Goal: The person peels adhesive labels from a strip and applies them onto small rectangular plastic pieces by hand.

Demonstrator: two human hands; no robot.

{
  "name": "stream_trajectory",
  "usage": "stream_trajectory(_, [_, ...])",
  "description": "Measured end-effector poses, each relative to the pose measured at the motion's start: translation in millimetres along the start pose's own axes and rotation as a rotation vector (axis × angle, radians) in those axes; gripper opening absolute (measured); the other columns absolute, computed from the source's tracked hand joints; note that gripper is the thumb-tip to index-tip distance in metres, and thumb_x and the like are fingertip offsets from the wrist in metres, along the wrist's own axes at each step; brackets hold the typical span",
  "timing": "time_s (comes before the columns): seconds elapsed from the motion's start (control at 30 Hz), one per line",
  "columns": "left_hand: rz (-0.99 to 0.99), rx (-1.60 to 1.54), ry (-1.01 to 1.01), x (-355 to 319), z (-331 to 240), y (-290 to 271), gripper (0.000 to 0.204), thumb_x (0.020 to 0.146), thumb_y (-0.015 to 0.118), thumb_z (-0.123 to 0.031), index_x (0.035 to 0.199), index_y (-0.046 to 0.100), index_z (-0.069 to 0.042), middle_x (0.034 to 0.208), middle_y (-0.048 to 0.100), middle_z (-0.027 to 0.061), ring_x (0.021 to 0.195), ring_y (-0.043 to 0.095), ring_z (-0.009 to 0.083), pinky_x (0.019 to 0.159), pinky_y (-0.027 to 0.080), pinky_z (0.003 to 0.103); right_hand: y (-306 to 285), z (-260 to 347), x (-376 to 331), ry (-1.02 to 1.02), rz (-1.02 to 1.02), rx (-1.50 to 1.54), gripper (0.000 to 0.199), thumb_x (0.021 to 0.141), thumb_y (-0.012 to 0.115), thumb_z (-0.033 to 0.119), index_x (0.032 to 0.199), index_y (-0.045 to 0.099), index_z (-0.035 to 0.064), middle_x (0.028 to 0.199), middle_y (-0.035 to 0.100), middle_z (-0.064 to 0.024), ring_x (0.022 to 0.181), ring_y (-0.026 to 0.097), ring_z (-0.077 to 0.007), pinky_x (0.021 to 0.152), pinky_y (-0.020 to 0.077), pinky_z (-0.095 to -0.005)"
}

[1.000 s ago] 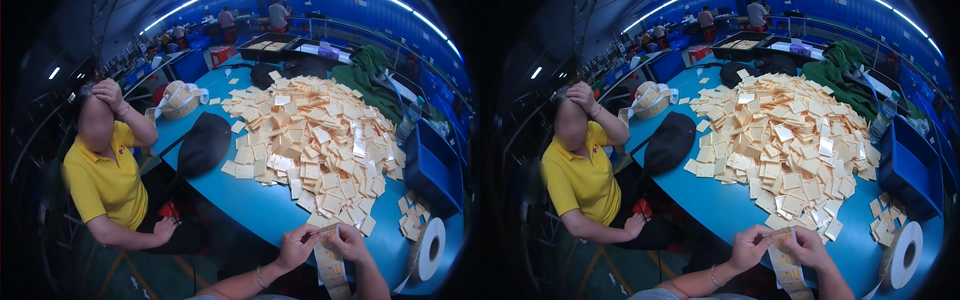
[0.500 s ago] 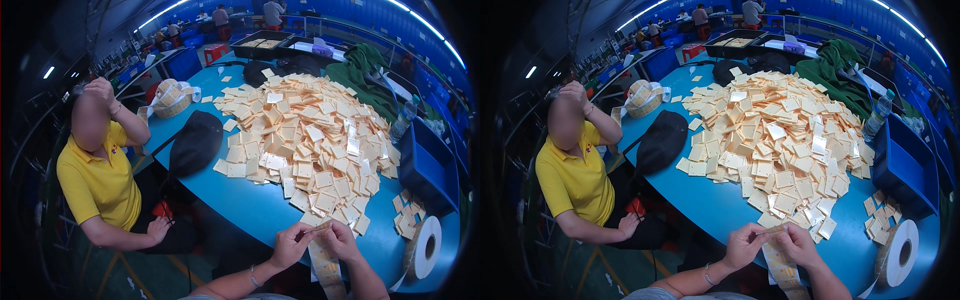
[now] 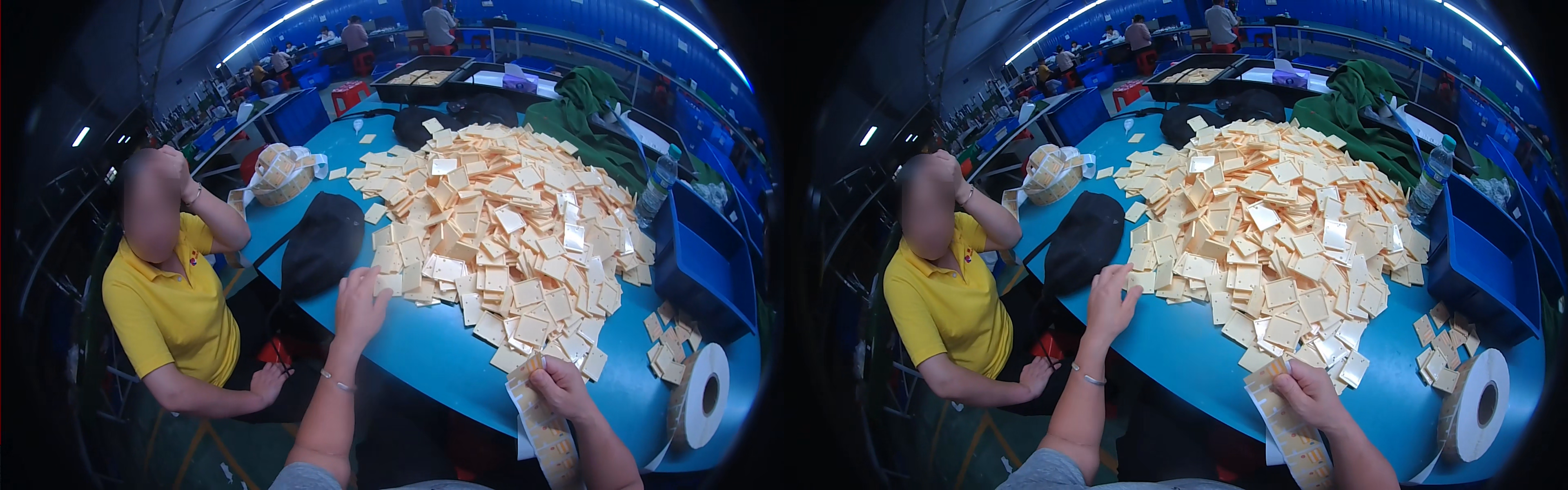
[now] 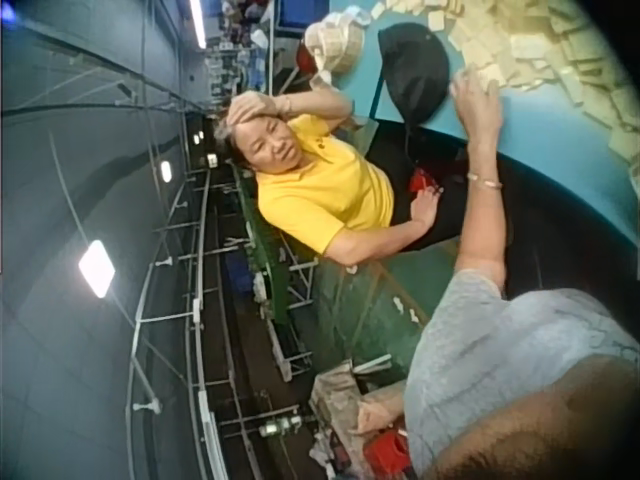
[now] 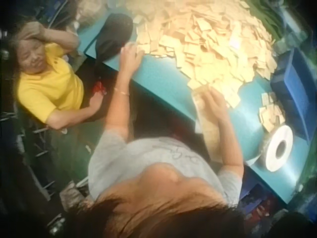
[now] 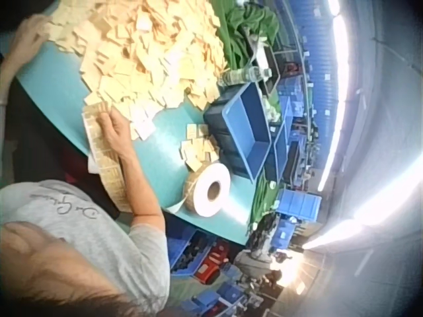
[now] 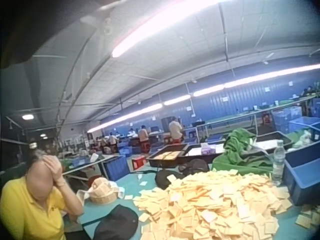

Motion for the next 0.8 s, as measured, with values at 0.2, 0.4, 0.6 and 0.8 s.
stream_trajectory(0.2, [0.117, 0.041, 0.004, -5, 5, 11, 0.038, 0.065, 0.064, -0.013, 0.100, 0.054, -0.002, 0.097, 0.051, 0.0109, 0.089, 0.046, 0.0272, 0.079, 0.039, 0.033, 1, 9, 0, 0.021, -0.021, 0.012, 0.020, 0.086, 0.047, 0.018, 0.083, 0.056, 0.0009, 0.064, 0.050, 0.0032, 0.057, 0.042, -0.0035, 0.052, 0.0357, -0.0189])
stream_trajectory(0.4, [0.189, -0.102, -0.129, 5, 14, 13, 0.022, 0.065, 0.058, -0.011, 0.086, 0.054, -0.003, 0.086, 0.051, 0.0123, 0.089, 0.048, 0.0287, 0.077, 0.040, 0.036, 3, 7, 1, 0.030, -0.043, 0.002, 0.017, 0.085, 0.048, 0.016, 0.077, 0.054, 0.0017, 0.061, 0.049, 0.0040, 0.054, 0.040, -0.0033, 0.048, 0.0343, -0.0189])
stream_trajectory(0.6, [-0.031, -0.111, -0.048, 9, -3, 3, 0.011, 0.072, 0.051, -0.007, 0.082, 0.052, -0.002, 0.078, 0.053, 0.0159, 0.075, 0.052, 0.0342, 0.064, 0.042, 0.041, -6, 0, 0, -0.007, -0.139, 0.041, 0.016, 0.084, 0.047, 0.013, 0.075, 0.054, 0.0009, 0.065, 0.051, 0.0018, 0.058, 0.044, -0.0042, 0.051, 0.0359, -0.0196])
stream_trajectory(0.8, [0.159, -0.417, 0.039, -27, -66, 2, 0.018, 0.078, 0.045, -0.010, 0.094, 0.056, -0.008, 0.095, 0.057, 0.0159, 0.066, 0.058, 0.0322, 0.057, 0.047, 0.039, 1, 10, -1, -0.063, -0.108, 0.164, 0.020, 0.085, 0.047, 0.018, 0.079, 0.054, 0.0001, 0.068, 0.053, -0.0001, 0.058, 0.045, -0.0048, 0.052, 0.0361, -0.0191])
Point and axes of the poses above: each hand's wrist, its own x-axis towards the middle knuckle, its own y-axis out of the palm, z = x × y, the point moved 3 cm from there along x, towards the middle knuckle
